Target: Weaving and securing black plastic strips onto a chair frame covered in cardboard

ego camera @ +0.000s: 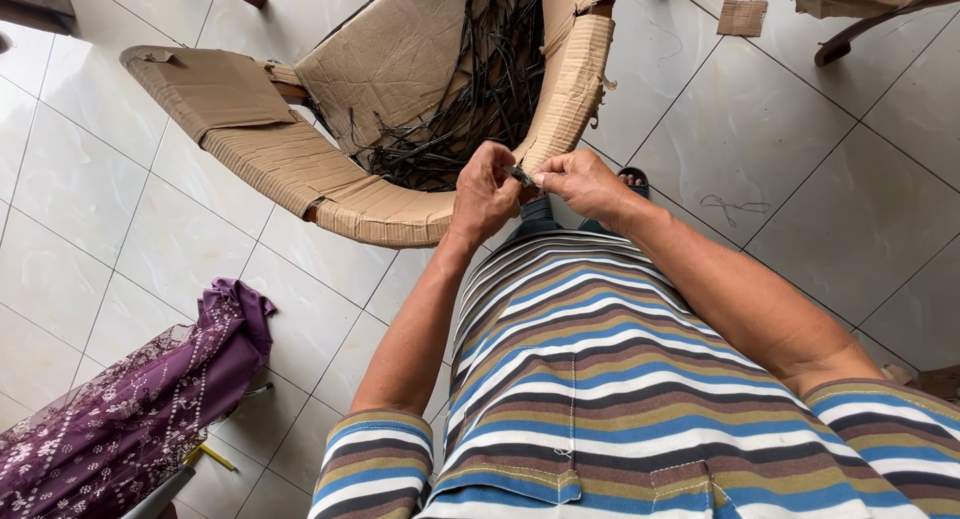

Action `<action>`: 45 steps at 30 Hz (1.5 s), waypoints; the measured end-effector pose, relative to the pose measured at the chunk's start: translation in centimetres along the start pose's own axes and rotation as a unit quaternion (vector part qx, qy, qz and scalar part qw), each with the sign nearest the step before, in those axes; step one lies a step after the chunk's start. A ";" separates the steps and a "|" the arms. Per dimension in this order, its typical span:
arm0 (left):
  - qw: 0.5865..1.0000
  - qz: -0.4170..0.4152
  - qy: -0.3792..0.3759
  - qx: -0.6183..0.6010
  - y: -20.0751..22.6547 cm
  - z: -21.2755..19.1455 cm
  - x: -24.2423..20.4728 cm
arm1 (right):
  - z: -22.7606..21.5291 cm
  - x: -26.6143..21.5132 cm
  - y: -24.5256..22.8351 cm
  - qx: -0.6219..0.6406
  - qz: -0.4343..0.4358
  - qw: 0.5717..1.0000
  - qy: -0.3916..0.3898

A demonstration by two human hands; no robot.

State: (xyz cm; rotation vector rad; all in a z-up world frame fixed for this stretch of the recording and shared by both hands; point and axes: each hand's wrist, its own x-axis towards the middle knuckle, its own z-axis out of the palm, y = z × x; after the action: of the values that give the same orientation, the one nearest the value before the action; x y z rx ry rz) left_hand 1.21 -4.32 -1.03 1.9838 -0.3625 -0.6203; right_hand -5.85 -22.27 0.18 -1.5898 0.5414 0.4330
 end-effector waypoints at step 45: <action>0.865 -0.206 0.074 -0.451 -0.3 -0.6 -2.8 | -4.4 1.6 7.5 -0.217 -0.007 0.975 0.047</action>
State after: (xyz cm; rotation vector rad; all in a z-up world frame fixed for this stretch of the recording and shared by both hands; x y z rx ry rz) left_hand -0.76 -2.34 -0.27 1.1673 0.4171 -0.7203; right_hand -9.05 -27.12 -6.45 -2.0412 0.5311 0.4900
